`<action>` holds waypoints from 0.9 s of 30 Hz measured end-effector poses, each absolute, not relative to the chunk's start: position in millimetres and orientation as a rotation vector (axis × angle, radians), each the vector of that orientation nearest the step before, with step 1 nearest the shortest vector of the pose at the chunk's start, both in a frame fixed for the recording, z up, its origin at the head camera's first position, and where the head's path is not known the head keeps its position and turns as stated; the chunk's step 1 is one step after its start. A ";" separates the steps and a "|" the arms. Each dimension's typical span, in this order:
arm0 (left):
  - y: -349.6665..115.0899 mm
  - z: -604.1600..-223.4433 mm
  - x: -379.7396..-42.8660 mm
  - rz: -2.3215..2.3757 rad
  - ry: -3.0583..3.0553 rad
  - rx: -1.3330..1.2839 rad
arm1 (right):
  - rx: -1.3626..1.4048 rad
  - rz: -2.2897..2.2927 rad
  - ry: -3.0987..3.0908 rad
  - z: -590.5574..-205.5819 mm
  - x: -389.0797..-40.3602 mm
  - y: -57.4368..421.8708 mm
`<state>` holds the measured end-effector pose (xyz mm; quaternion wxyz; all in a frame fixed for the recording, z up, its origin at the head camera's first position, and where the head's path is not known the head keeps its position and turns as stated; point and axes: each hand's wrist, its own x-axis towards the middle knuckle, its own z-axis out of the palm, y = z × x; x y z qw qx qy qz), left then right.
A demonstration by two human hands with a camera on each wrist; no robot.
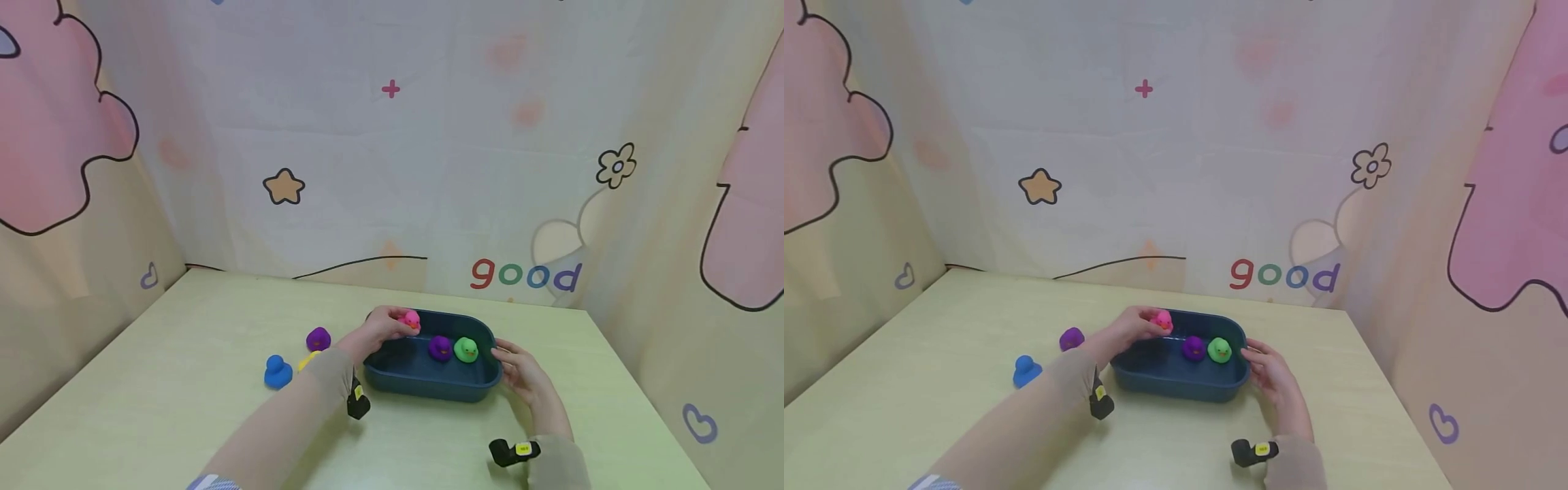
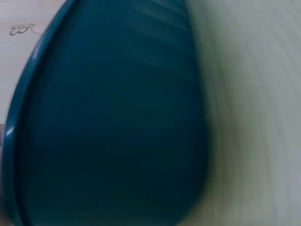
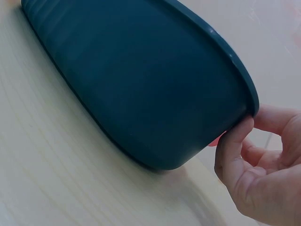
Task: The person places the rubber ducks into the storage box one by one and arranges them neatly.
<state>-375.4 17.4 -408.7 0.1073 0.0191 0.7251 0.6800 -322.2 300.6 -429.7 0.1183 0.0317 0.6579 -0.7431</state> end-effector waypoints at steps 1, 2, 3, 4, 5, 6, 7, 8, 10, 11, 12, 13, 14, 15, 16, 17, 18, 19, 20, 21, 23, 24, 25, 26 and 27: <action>18.2 -409.7 -375.2 1.991 2.146 0.059 | 0.092 -2.172 1.924 -429.7 -322.0 300.4; 18.9 -410.9 -375.0 1.978 2.164 0.062 | 0.092 -2.171 1.923 -429.7 -321.7 300.1; 19.5 -411.9 -374.9 1.970 2.171 0.065 | 0.095 -2.173 1.922 -429.9 -321.6 299.9; 20.1 -413.0 -374.8 1.954 2.187 0.070 | 0.098 -2.178 1.920 -430.3 -321.7 299.7; 20.6 -414.1 -374.7 1.938 2.202 0.076 | 0.099 -2.177 1.921 -430.7 -321.7 299.5; 21.1 -415.3 -374.6 1.917 2.221 0.080 | 0.101 -2.178 1.920 -430.8 -321.6 299.2; 21.3 -416.2 -374.4 1.901 2.232 0.081 | 0.101 -2.175 1.920 -430.9 -321.5 298.9; 21.6 -417.0 -374.3 1.885 2.245 0.087 | 0.101 -2.175 1.921 -431.0 -321.4 298.7; 22.5 -418.5 -374.2 1.843 2.284 0.110 | 0.101 -2.175 1.917 -430.7 -321.2 298.3; 23.1 -419.3 -374.6 1.823 2.304 0.124 | 0.101 -2.174 1.915 -430.2 -321.0 298.1; 23.6 -419.8 -374.7 1.797 2.333 0.138 | 0.103 -2.176 1.911 -429.9 -321.0 298.0; 24.2 -420.6 -375.0 1.768 2.363 0.157 | 0.103 -2.181 1.906 -429.6 -321.0 297.8; 24.7 -421.6 -375.6 1.736 2.398 0.179 | 0.104 -2.185 1.901 -429.2 -321.1 297.8; 25.3 -422.9 -376.4 1.700 2.434 0.199 | 0.105 -2.188 1.896 -428.9 -321.2 297.8; 25.9 -423.8 -377.0 1.669 2.462 0.215 | 0.104 -2.188 1.891 -428.3 -321.2 297.7; 26.4 -425.1 -377.8 1.640 2.490 0.229 | 0.106 -2.191 1.889 -428.1 -321.3 297.7; 26.9 -426.1 -378.1 1.615 2.513 0.240 | 0.106 -2.194 1.887 -427.8 -321.4 297.8; 27.3 -427.0 -378.7 1.594 2.531 0.245 | 0.108 -2.196 1.886 -427.4 -321.3 297.7; 27.5 -427.7 -379.0 1.580 2.543 0.245 | 0.109 -2.196 1.885 -427.1 -321.2 297.9; 27.8 -428.1 -379.2 1.572 2.547 0.239 | 0.110 -2.196 1.885 -427.0 -321.1 298.1; 28.0 -428.3 -378.9 1.561 2.552 0.228 | 0.112 -2.198 1.885 -426.9 -320.9 298.5; 28.0 -428.3 -378.8 1.556 2.555 0.223 | 0.112 -2.199 1.885 -426.8 -320.7 298.6; 28.0 -428.1 -378.5 1.551 2.555 0.216 | 0.112 -2.198 1.885 -426.9 -320.6 298.7; 28.0 -428.2 -378.5 1.542 2.559 0.218 | 0.110 -2.197 1.886 -427.0 -320.5 298.9; 27.8 -428.4 -378.5 1.534 2.566 0.223 | 0.109 -2.196 1.886 -427.1 -320.4 299.1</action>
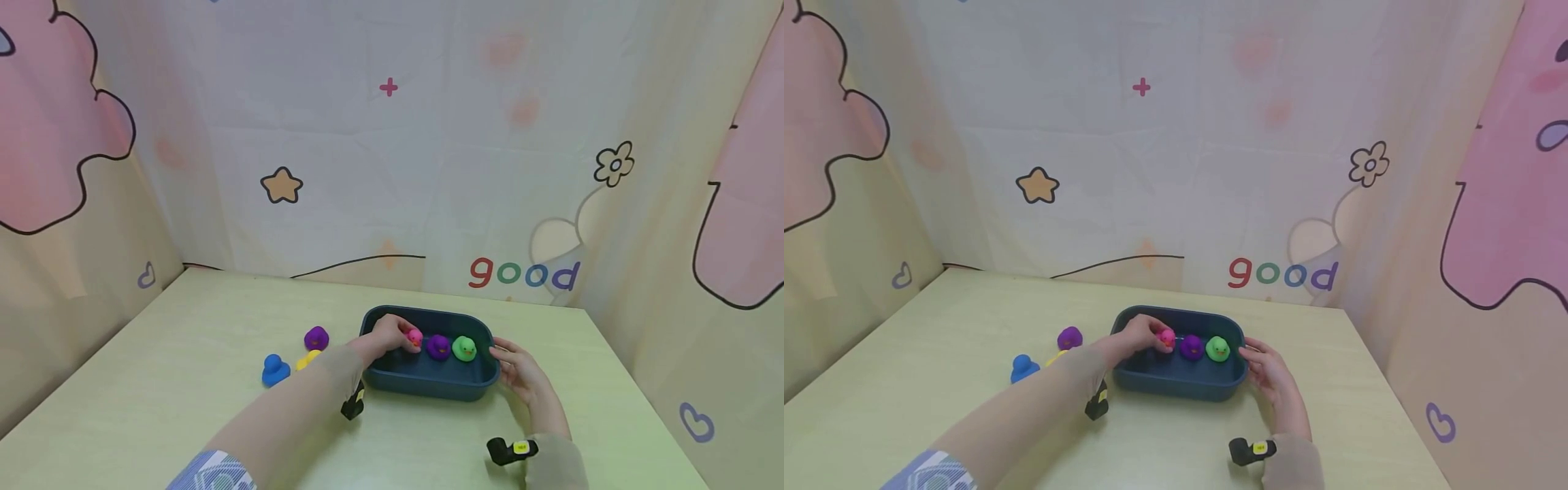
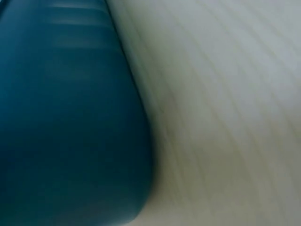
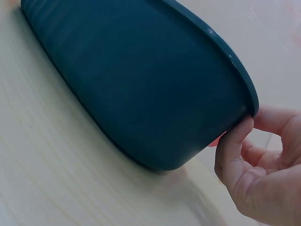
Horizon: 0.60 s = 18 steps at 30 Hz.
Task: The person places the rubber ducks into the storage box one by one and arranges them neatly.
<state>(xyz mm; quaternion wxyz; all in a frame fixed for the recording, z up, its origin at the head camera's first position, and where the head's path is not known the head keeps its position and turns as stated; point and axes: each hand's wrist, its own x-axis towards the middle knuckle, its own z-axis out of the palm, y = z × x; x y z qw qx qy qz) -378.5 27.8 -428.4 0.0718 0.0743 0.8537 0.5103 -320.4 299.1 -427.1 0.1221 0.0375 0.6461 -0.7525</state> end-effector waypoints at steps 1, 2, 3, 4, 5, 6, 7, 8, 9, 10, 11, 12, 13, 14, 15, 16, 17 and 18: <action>27.7 -428.4 -378.7 1.522 2.578 0.230 | 0.109 -2.196 1.888 -427.3 -320.4 299.1; 27.6 -428.6 -379.0 1.510 2.588 0.237 | 0.107 -2.197 1.889 -427.4 -320.5 299.1; 27.5 -428.7 -379.2 1.500 2.597 0.238 | 0.106 -2.197 1.891 -427.5 -320.5 299.1; 27.4 -428.7 -379.4 1.489 2.605 0.236 | 0.105 -2.196 1.892 -427.6 -320.6 299.1; 27.2 -428.6 -379.3 1.478 2.618 0.235 | 0.104 -2.197 1.890 -427.6 -320.7 299.1; 27.1 -428.3 -379.1 1.465 2.630 0.229 | 0.103 -2.197 1.888 -427.7 -320.9 299.2; 27.0 -427.7 -378.7 1.449 2.643 0.222 | 0.102 -2.195 1.890 -427.8 -321.0 299.1; 27.0 -426.9 -377.9 1.436 2.649 0.211 | 0.102 -2.195 1.888 -427.8 -320.9 299.0; 27.0 -425.7 -376.7 1.420 2.658 0.204 | 0.102 -2.194 1.887 -427.9 -320.9 299.1; 26.9 -424.4 -375.4 1.405 2.665 0.198 | 0.102 -2.192 1.888 -428.2 -321.0 299.4; 26.6 -423.4 -374.4 1.389 2.672 0.200 | 0.102 -2.190 1.888 -428.5 -321.2 299.6; 26.4 -422.5 -373.7 1.370 2.679 0.205 | 0.103 -2.188 1.889 -428.9 -321.3 299.8; 26.0 -421.4 -373.0 1.353 2.684 0.214 | 0.102 -2.188 1.891 -429.1 -321.3 300.0; 25.5 -420.2 -372.4 1.332 2.686 0.222 | 0.101 -2.189 1.890 -429.4 -321.3 300.2; 24.6 -418.7 -371.9 1.311 2.693 0.239 | 0.100 -2.188 1.891 -429.7 -321.5 300.5; 23.3 -417.2 -372.0 1.288 2.701 0.255 | 0.099 -2.188 1.889 -429.7 -321.6 300.5; 21.6 -415.5 -372.2 1.263 2.709 0.275 | 0.099 -2.190 1.887 -429.7 -321.6 300.5; 19.7 -412.9 -372.4 1.238 2.717 0.292 | 0.099 -2.191 1.885 -429.5 -321.6 300.5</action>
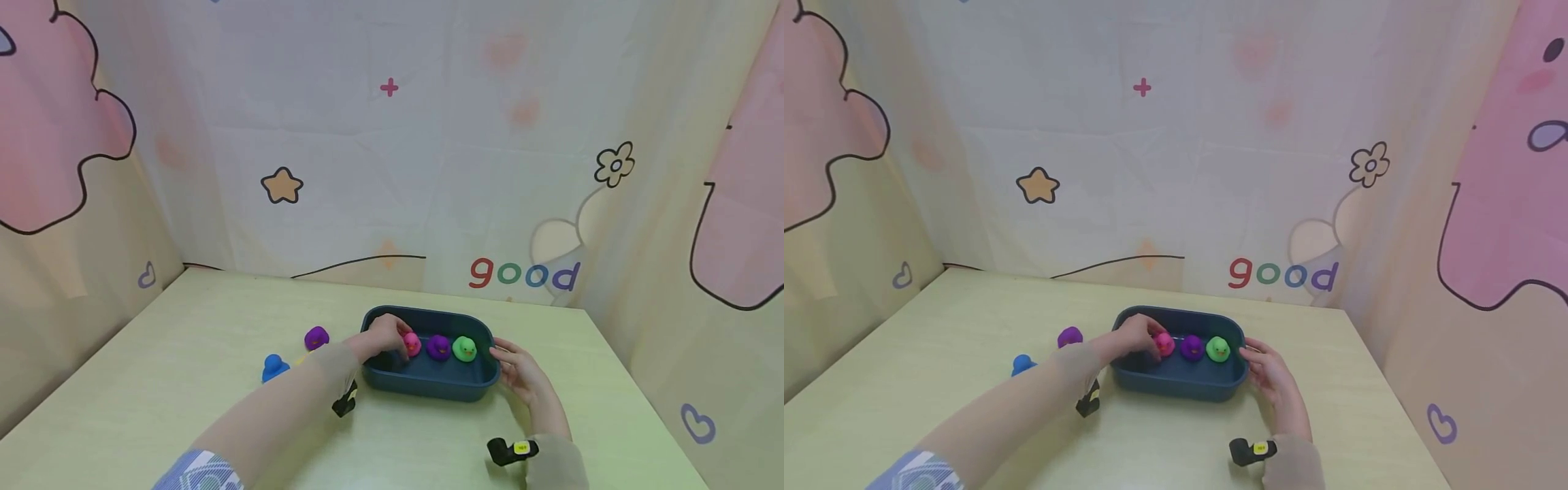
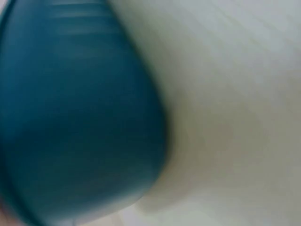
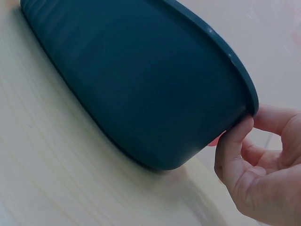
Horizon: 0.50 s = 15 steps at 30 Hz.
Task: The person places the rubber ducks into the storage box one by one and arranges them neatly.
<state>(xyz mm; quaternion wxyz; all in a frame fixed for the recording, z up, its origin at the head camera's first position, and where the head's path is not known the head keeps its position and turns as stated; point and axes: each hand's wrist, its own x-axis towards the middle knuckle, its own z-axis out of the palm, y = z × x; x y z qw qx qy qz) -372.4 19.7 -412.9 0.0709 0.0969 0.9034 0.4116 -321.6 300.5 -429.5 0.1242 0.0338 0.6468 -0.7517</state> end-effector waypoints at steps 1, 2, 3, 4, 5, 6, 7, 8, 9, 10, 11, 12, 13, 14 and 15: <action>16.7 -409.5 -372.0 1.218 2.719 0.309 | 0.098 -2.194 1.882 -429.7 -321.5 300.0; 13.0 -405.6 -371.6 1.204 2.715 0.330 | 0.096 -2.195 1.876 -429.8 -321.5 299.7; 9.0 -401.2 -371.1 1.192 2.708 0.353 | 0.096 -2.196 1.871 -429.8 -321.4 299.4; 4.7 -396.3 -370.5 1.187 2.696 0.378 | 0.092 -2.196 1.866 -429.5 -321.3 299.2; 0.2 -391.0 -369.5 1.190 2.681 0.406 | 0.091 -2.196 1.864 -429.4 -321.3 299.1; -4.5 -385.0 -368.5 1.197 2.664 0.434 | 0.089 -2.196 1.864 -429.1 -321.4 299.1; -9.3 -379.4 -367.5 1.207 2.648 0.467 | 0.085 -2.196 1.865 -428.7 -321.4 299.1; -14.4 -374.5 -366.8 1.221 2.631 0.499 | 0.083 -2.194 1.868 -428.3 -321.5 299.4; -19.4 -369.3 -365.6 1.241 2.613 0.525 | 0.082 -2.191 1.870 -427.8 -321.4 299.4; -24.8 -365.1 -364.6 1.266 2.593 0.549 | 0.082 -2.190 1.872 -427.5 -321.5 299.6; -30.3 -361.8 -364.3 1.286 2.579 0.571 | 0.086 -2.191 1.875 -427.3 -321.5 299.7; -36.2 -358.2 -363.2 1.303 2.563 0.582 | 0.088 -2.192 1.875 -427.2 -321.6 299.8; -42.7 -355.7 -362.3 1.319 2.551 0.588 | 0.089 -2.192 1.873 -427.1 -321.5 299.7; -49.3 -353.2 -360.8 1.335 2.539 0.586 | 0.093 -2.192 1.868 -427.3 -321.5 299.7; -56.2 -351.7 -359.5 1.355 2.528 0.577 | 0.095 -2.190 1.866 -427.6 -321.3 299.4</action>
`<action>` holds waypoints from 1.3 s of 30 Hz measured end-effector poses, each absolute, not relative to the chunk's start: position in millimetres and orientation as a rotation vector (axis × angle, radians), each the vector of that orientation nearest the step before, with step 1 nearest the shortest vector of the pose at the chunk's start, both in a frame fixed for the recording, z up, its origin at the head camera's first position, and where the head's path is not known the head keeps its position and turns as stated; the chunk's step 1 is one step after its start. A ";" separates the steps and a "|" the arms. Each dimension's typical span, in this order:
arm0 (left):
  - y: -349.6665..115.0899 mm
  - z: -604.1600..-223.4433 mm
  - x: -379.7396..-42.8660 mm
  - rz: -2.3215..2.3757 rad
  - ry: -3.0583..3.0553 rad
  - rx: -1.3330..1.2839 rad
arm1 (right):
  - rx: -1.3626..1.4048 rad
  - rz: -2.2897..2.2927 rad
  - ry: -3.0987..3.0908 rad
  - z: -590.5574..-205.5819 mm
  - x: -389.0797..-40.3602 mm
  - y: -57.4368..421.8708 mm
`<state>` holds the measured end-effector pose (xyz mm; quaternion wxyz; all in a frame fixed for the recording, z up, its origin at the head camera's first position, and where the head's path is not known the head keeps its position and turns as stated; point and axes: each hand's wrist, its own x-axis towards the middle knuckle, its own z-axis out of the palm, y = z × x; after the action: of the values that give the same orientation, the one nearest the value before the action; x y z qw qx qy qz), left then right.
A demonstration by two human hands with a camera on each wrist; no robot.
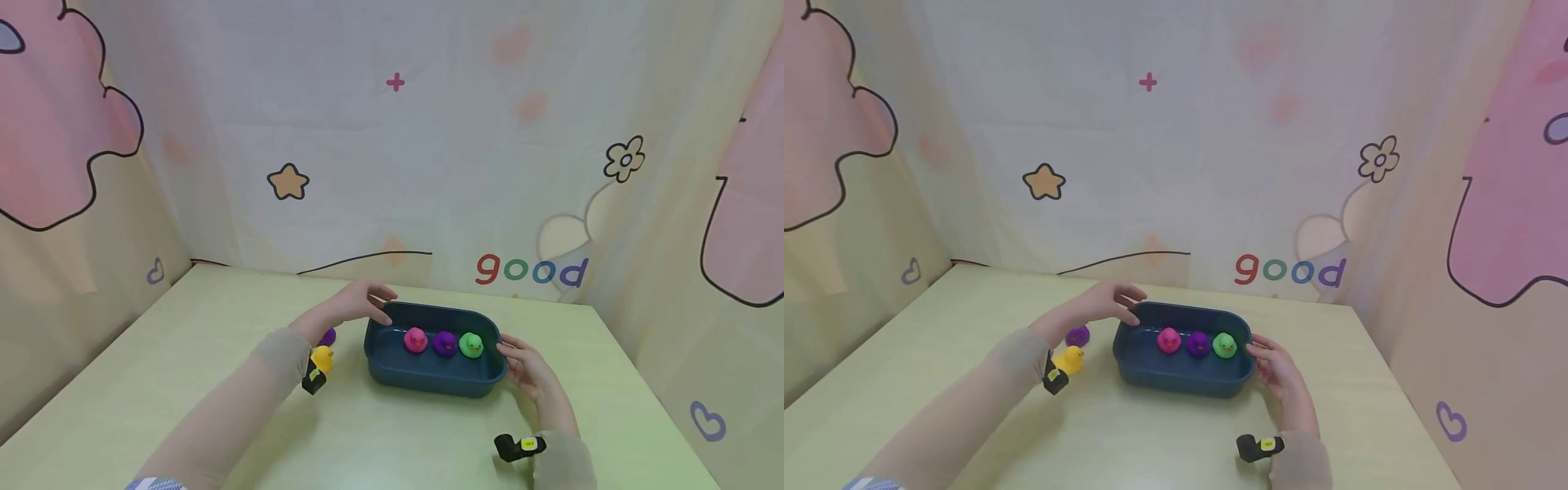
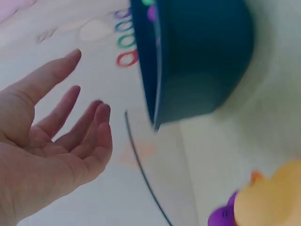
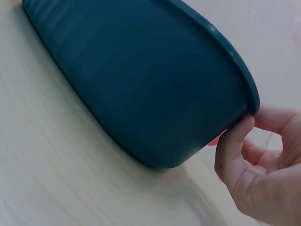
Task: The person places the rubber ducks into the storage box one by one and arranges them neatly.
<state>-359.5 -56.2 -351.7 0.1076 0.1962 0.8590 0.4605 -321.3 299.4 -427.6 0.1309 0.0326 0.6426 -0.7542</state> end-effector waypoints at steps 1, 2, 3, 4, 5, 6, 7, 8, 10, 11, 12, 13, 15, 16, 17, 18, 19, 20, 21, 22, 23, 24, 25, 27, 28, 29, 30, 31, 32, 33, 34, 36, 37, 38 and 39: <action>-62.8 -350.8 -359.1 1.370 2.522 0.572 | 0.096 -2.190 1.866 -427.5 -321.5 299.7; -69.6 -349.7 -358.3 1.389 2.516 0.565 | 0.098 -2.192 1.863 -427.4 -321.5 299.8; -76.4 -349.0 -357.0 1.414 2.506 0.558 | 0.099 -2.191 1.863 -427.3 -321.4 299.8; -83.2 -349.7 -356.6 1.440 2.495 0.556 | 0.101 -2.190 1.864 -427.3 -321.4 299.8; -89.6 -350.7 -356.4 1.467 2.484 0.558 | 0.105 -2.190 1.864 -427.4 -321.4 299.8; -96.0 -352.3 -356.5 1.494 2.473 0.560 | 0.107 -2.190 1.865 -427.4 -321.4 299.7; -102.1 -353.9 -356.2 1.514 2.467 0.560 | 0.109 -2.193 1.862 -427.4 -321.5 299.6; -108.0 -355.5 -355.9 1.533 2.460 0.559 | 0.111 -2.194 1.863 -427.4 -321.6 299.5; -119.5 -359.8 -356.0 1.570 2.456 0.572 | 0.113 -2.193 1.866 -427.4 -322.0 299.4; -125.0 -362.4 -356.5 1.589 2.457 0.570 | 0.111 -2.192 1.866 -427.3 -322.2 299.4; -130.7 -364.9 -357.0 1.608 2.458 0.562 | 0.110 -2.190 1.867 -427.2 -322.4 299.1; -136.3 -367.3 -357.3 1.627 2.457 0.552 | 0.108 -2.187 1.872 -427.2 -322.6 299.1; -147.5 -372.5 -358.5 1.659 2.467 0.523 | 0.108 -2.182 1.879 -427.2 -323.1 298.7; -152.7 -375.1 -359.1 1.677 2.471 0.493 | 0.106 -2.179 1.882 -427.2 -323.2 298.5; -157.8 -378.1 -359.7 1.693 2.475 0.463 | 0.107 -2.178 1.882 -427.3 -323.3 298.4; -162.5 -381.0 -360.1 1.703 2.479 0.442 | 0.108 -2.178 1.882 -427.3 -323.2 298.2; -166.7 -383.7 -360.2 1.712 2.482 0.416 | 0.107 -2.177 1.881 -427.4 -323.2 298.3; -170.5 -387.0 -360.5 1.714 2.485 0.399 | 0.107 -2.180 1.876 -427.5 -323.0 298.2; -173.8 -390.4 -360.8 1.721 2.481 0.383 | 0.106 -2.180 1.874 -427.7 -322.8 298.4; -176.6 -394.0 -361.1 1.721 2.475 0.376 | 0.106 -2.183 1.870 -427.9 -322.6 298.4; -178.9 -397.7 -361.4 1.719 2.465 0.368 | 0.104 -2.183 1.867 -428.2 -322.5 298.8; -180.9 -401.6 -361.7 1.711 2.457 0.361 | 0.100 -2.184 1.866 -428.5 -322.3 298.9; -182.2 -405.3 -362.2 1.707 2.446 0.352 | 0.098 -2.185 1.862 -428.7 -322.3 299.3; -184.2 -413.0 -363.4 1.701 2.419 0.334 | 0.098 -2.189 1.856 -429.3 -322.2 300.2; -184.9 -416.6 -363.8 1.703 2.401 0.326 | 0.103 -2.194 1.853 -429.7 -322.2 300.3; -185.3 -420.2 -364.3 1.707 2.383 0.318 | 0.103 -2.193 1.849 -430.2 -322.3 300.7; -185.7 -423.3 -364.7 1.702 2.373 0.311 | 0.106 -2.196 1.843 -430.7 -322.3 300.8; -185.8 -426.2 -365.1 1.704 2.357 0.307 | 0.109 -2.197 1.838 -431.0 -322.2 300.9; -185.7 -428.7 -365.4 1.707 2.341 0.302 | 0.112 -2.201 1.835 -431.5 -322.2 300.9; -185.6 -431.0 -366.0 1.707 2.327 0.301 | 0.113 -2.203 1.832 -431.9 -322.4 301.1; -185.4 -432.8 -366.4 1.703 2.317 0.301 | 0.113 -2.205 1.831 -432.1 -322.4 301.0; -184.8 -435.4 -367.2 1.686 2.302 0.290 | 0.107 -2.207 1.830 -432.0 -322.6 300.8; -184.4 -436.1 -367.4 1.680 2.291 0.288 | 0.106 -2.205 1.834 -431.7 -322.7 300.6; -184.3 -437.1 -367.7 1.669 2.284 0.288 | 0.105 -2.205 1.838 -431.6 -323.0 300.5; -184.3 -438.0 -367.7 1.657 2.279 0.287 | 0.102 -2.200 1.844 -431.3 -323.2 300.3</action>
<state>-367.7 -184.3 -438.0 0.1539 0.1002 0.7951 0.5780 -323.2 300.3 -431.3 0.1340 0.0351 0.6362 -0.7590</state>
